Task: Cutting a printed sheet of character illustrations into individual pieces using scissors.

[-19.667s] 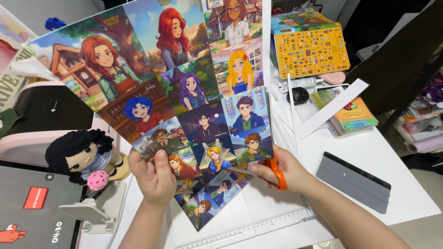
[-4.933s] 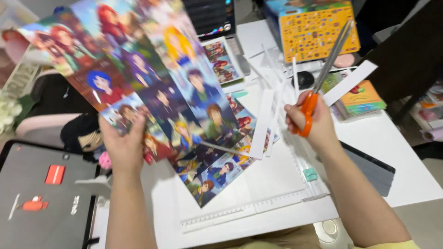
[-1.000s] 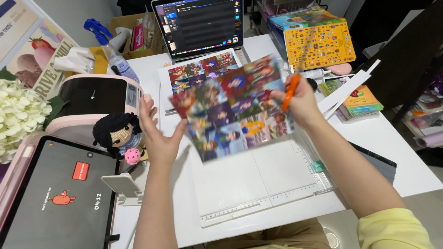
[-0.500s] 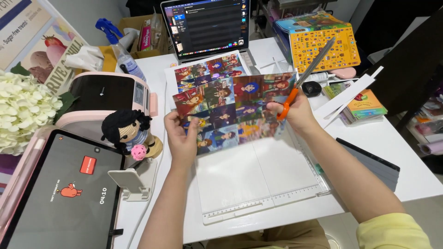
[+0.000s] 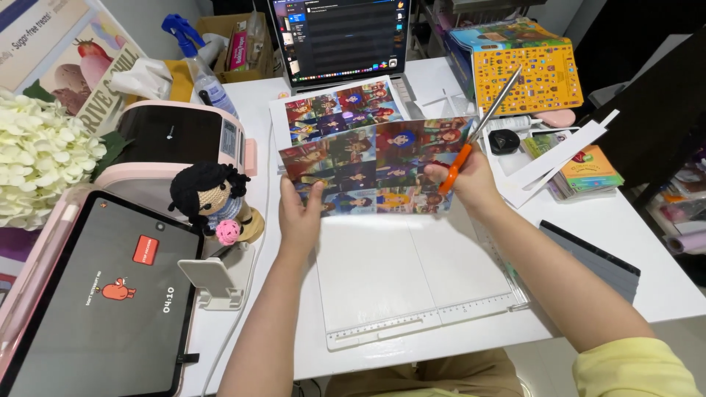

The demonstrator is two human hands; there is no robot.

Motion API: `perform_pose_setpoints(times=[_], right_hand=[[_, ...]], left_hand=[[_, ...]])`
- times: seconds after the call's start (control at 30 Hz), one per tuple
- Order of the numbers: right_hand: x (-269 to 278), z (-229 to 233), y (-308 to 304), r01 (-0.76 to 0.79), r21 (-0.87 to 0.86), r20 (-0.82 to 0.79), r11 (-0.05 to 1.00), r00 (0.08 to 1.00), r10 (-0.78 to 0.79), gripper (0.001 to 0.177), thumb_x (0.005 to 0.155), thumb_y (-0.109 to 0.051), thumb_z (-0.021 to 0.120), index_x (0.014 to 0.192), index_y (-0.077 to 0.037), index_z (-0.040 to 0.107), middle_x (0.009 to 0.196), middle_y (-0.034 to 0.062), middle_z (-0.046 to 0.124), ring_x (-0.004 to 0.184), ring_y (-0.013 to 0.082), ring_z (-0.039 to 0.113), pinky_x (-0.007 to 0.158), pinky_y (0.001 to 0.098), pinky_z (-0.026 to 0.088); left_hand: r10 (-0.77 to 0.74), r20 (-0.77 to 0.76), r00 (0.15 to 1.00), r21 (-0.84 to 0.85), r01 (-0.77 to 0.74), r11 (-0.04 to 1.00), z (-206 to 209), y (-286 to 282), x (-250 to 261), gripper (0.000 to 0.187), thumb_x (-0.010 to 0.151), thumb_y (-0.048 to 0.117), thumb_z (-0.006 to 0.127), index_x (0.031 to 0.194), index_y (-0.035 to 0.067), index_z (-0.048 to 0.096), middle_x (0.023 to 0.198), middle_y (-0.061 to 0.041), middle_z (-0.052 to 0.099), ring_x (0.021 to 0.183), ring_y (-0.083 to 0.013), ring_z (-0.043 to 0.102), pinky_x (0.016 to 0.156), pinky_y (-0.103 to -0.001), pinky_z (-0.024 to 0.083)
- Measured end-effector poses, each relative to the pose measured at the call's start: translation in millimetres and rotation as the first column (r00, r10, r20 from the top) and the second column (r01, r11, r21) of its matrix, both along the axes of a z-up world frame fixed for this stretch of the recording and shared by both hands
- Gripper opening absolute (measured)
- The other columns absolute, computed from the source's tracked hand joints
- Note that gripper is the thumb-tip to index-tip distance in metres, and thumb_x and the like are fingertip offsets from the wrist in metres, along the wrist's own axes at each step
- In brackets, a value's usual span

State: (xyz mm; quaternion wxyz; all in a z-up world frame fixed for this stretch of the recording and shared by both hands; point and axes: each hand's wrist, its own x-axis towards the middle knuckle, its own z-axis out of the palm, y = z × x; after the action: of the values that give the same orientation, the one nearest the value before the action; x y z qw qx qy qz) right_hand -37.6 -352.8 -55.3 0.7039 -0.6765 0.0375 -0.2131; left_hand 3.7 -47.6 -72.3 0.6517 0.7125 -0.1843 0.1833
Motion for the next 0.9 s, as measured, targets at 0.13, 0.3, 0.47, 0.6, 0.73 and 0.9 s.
perform_pose_setpoints(times=[0.13,0.3,0.47,0.6,0.73,0.9], right_hand=[[29,12,-22,-0.006,0.066,0.087,0.998,0.996,0.000,0.043,0.091,-0.013,0.081,0.116,-0.011,0.045,0.116,0.0091,0.070,0.096,0.0134,0.072,0.083,0.0243,0.064],[99,-18,-76,0.017,-0.266,0.083,0.964,0.997,0.006,0.038,0.093,0.006,0.068,0.113,-0.008,0.038,0.115,0.0213,0.071,0.098,0.0214,0.070,0.080,0.0297,0.059],[110,-5,-24,-0.052,-0.799,-0.176,0.599,0.973,-0.151,0.044,0.076,-0.001,0.072,0.115,-0.008,0.052,0.106,0.0239,0.069,0.107,0.0447,0.068,0.094,0.0532,0.051],[118,5,-2,-0.106,-0.844,-0.195,0.525,0.974,-0.115,0.039,0.077,0.001,0.069,0.112,-0.010,0.053,0.098,0.0204,0.070,0.103,0.0438,0.070,0.095,0.0500,0.053],[153,-34,-24,-0.105,-0.927,-0.154,0.360,0.982,-0.111,0.031,0.086,-0.014,0.076,0.109,-0.013,0.055,0.093,0.0153,0.070,0.095,0.0389,0.072,0.093,0.0479,0.054],[154,-34,-25,-0.051,-0.995,-0.059,0.091,0.994,-0.094,0.041,0.081,-0.005,0.073,0.113,-0.014,0.050,0.086,0.0128,0.071,0.089,0.0364,0.073,0.084,0.0503,0.056]], left_hand=[[0.156,0.076,0.985,-0.084,-0.149,0.985,-32,39,39,0.054,0.103,0.013,0.069,0.141,-0.006,0.036,0.137,-0.030,0.048,0.135,-0.0382,0.043,0.117,-0.049,0.032],[0.442,0.311,0.842,-0.378,-0.317,0.870,4,51,45,0.061,0.110,0.011,0.066,0.154,-0.001,0.025,0.158,-0.028,0.033,0.152,-0.0304,0.031,0.130,-0.043,0.016],[0.507,0.463,0.727,-0.370,-0.361,0.856,19,30,18,0.063,0.105,0.000,0.064,0.152,-0.003,0.021,0.154,-0.026,0.034,0.149,-0.0298,0.033,0.128,-0.044,0.019],[0.553,0.489,0.674,-0.443,-0.354,0.824,-9,54,33,0.072,0.106,-0.005,0.060,0.157,-0.005,0.008,0.163,-0.026,0.018,0.156,-0.0293,0.019,0.132,-0.047,0.008],[0.589,0.461,0.664,-0.458,-0.390,0.799,-17,72,37,0.064,0.108,-0.006,0.057,0.154,-0.004,0.012,0.163,-0.026,0.018,0.155,-0.0279,0.021,0.132,-0.046,0.010],[0.602,0.463,0.651,-0.452,-0.411,0.792,-40,89,52,0.065,0.107,-0.010,0.058,0.154,-0.008,0.013,0.164,-0.024,0.016,0.155,-0.0241,0.011,0.131,-0.046,0.004]])
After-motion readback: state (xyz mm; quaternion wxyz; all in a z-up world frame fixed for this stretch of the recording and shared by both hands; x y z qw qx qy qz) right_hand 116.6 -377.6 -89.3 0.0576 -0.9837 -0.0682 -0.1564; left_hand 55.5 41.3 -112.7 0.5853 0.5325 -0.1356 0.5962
